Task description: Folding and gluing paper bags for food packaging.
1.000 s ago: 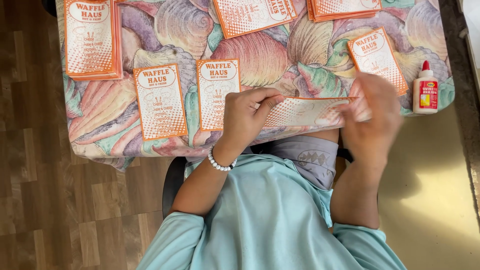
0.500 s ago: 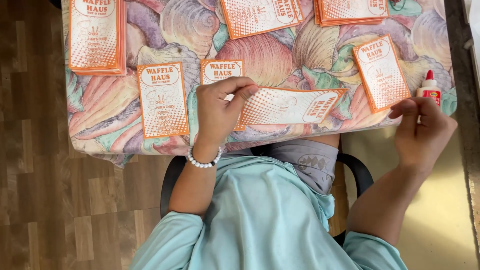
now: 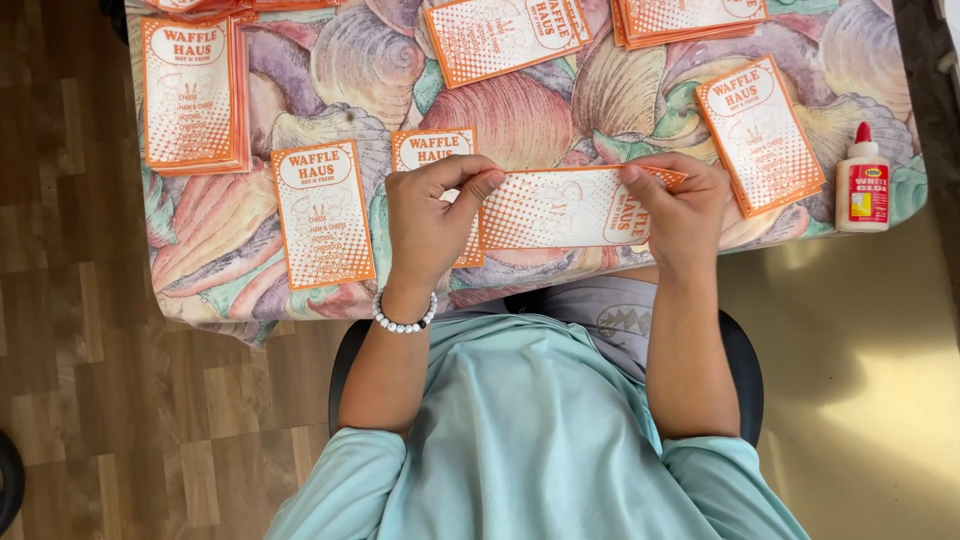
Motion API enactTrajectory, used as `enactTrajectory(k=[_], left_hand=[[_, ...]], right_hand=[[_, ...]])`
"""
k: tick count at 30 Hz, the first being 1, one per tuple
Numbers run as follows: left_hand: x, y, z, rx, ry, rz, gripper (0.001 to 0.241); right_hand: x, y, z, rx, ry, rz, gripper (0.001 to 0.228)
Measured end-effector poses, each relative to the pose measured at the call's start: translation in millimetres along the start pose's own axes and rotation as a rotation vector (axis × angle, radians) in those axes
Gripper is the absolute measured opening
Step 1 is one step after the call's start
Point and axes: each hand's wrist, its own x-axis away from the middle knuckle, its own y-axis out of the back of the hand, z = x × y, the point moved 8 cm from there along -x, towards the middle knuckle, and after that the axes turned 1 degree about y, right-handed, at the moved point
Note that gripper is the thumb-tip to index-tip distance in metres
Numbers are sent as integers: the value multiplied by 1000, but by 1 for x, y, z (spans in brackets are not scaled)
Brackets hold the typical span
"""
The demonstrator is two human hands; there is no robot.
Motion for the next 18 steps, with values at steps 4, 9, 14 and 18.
enactTrajectory(k=[4,9,14,18], left_hand=[[-1,0,4,0,-10,-11,8],[0,-3,5,-150,-30,17,6],[6,-23,-3,-228,-132,86,6],[4,-12,-13,-133,-141,15,4]], right_hand=[[-6,35,6,41,73,16,12],[-3,56,89,463,399,-247,30],[15,-53,112,672,602,328,38],[6,-70,85,697,701,511,6]])
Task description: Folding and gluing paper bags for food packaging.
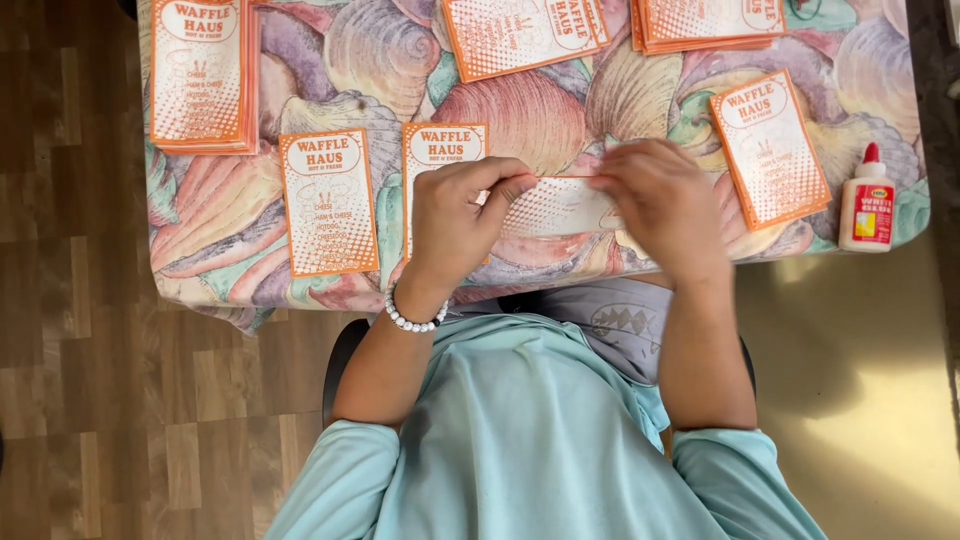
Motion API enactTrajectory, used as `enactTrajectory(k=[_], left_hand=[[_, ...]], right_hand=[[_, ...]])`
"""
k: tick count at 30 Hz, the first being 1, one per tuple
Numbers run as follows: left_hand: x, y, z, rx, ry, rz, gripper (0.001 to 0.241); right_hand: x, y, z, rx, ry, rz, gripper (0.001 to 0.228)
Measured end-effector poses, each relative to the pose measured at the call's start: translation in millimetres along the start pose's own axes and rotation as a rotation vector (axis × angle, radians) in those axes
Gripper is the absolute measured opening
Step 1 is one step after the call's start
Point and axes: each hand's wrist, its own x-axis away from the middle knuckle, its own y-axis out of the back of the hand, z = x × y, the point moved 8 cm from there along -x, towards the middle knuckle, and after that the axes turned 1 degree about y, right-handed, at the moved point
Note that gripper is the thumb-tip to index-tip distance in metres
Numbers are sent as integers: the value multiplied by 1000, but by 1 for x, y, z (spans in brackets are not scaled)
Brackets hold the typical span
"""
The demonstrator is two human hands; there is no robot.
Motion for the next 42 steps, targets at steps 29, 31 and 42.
enactTrajectory(k=[29,31,42], left_hand=[[70,-77,56,630,518,-215,25],[54,-49,43,417,359,-145,33],[108,30,73,-975,-162,721,80]], right_hand=[[169,-5,-124,-718,-821,-873,42],[180,40,-146,-512,-799,-947,41],[123,63,-188,533,-718,14,28]])
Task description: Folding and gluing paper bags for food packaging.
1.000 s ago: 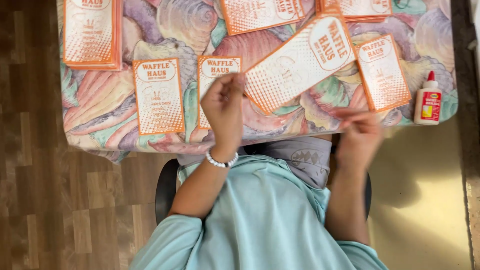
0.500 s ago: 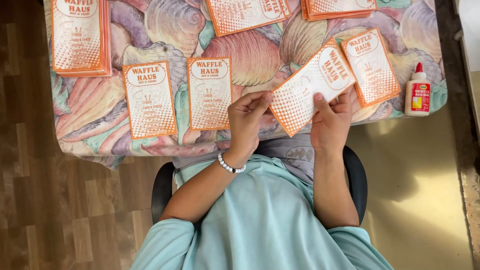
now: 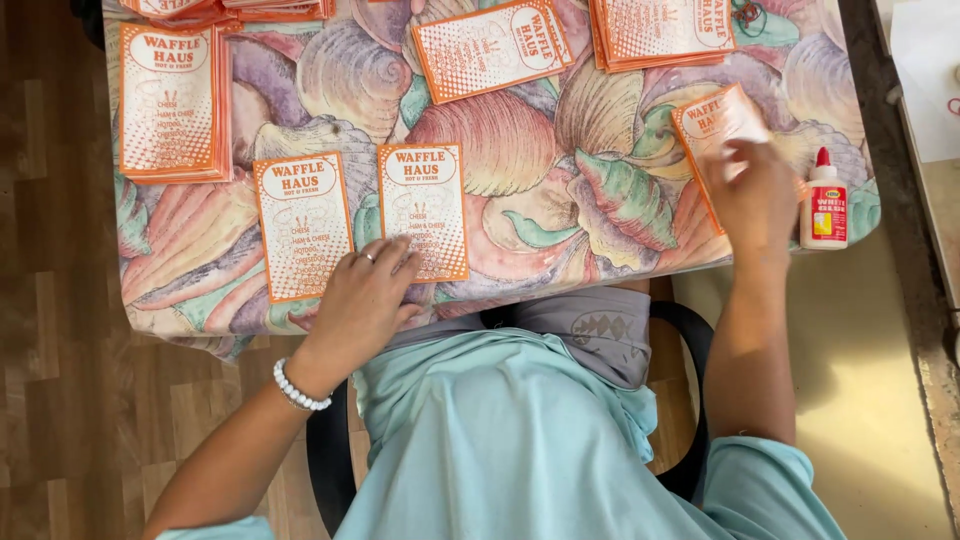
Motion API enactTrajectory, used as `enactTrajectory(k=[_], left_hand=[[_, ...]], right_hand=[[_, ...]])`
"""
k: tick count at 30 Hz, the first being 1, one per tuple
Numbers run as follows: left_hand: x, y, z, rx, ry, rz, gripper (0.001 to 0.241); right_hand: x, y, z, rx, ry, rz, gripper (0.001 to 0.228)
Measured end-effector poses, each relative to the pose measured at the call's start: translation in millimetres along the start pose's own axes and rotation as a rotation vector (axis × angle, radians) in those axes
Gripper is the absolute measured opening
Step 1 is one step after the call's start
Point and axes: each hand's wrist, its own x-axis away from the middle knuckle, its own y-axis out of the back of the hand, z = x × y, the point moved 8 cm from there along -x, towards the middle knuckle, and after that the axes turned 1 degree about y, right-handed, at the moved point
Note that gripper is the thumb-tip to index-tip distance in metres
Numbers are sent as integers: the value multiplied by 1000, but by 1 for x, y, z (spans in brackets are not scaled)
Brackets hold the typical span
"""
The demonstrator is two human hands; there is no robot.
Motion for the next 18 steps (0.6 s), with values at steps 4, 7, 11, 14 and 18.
enactTrajectory(k=[4,7,11,14,18], left_hand=[[11,-5,-6,11,-82,-88,42],[19,2,-11,124,-82,-224,12],[16,15,-17,161,-41,-253,29],[7,13,-19,178,-12,-286,36],[-7,5,-18,138,-8,-287,30]], right_hand=[[13,13,-7,-157,-87,-94,37],[33,36,-46,-367,-91,-258,17],[56,51,-86,21,42,-192,25],[58,57,-84,-76,-120,20,47],[63,44,-130,-38,-56,-169,66]])
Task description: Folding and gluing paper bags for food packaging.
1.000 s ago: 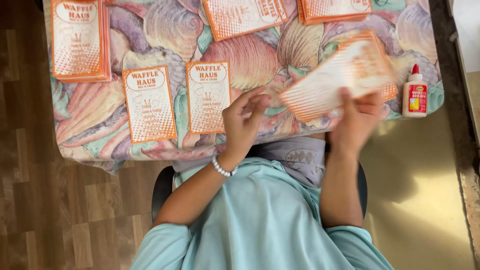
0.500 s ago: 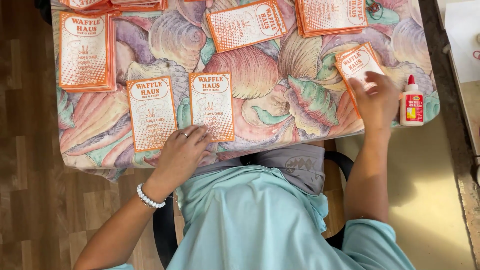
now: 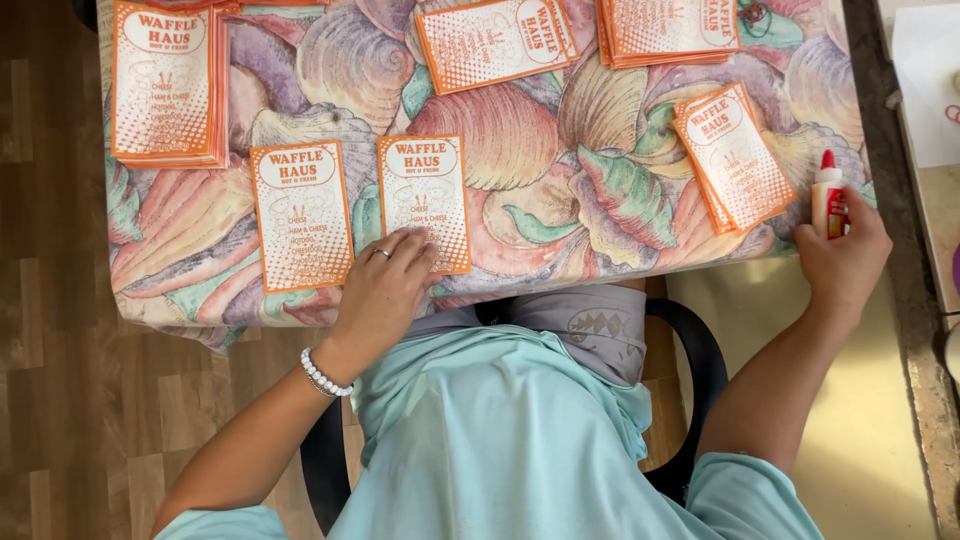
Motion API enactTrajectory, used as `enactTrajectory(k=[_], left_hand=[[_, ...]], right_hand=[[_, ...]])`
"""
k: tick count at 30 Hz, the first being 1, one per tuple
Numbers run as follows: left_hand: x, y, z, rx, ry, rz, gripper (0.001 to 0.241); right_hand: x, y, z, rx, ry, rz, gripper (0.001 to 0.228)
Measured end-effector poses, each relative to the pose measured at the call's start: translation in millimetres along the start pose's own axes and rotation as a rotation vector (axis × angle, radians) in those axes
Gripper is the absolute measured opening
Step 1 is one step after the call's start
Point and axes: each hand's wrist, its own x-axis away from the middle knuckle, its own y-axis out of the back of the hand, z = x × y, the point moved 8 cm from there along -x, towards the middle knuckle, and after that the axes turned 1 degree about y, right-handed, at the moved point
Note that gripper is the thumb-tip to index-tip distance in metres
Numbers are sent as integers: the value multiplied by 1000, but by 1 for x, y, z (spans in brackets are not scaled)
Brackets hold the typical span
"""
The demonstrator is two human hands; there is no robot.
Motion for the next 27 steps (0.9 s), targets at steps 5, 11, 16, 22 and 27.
enactTrajectory(k=[5,11,16,22,27], left_hand=[[1,-5,-9,-98,-142,-6,26],[-13,1,-13,15,-96,-207,7],[-53,4,-30,274,44,-444,3],[-104,-55,-58,882,463,-358,8],[-109,-87,-66,1038,655,-309,14]], right_hand=[[10,6,-29,-224,-122,-405,31],[43,16,-22,-943,-653,-745,33],[51,20,40,-1175,-630,-665,39],[22,23,205,-1720,-286,-250,104],[53,-22,224,-1593,-620,-326,32]])
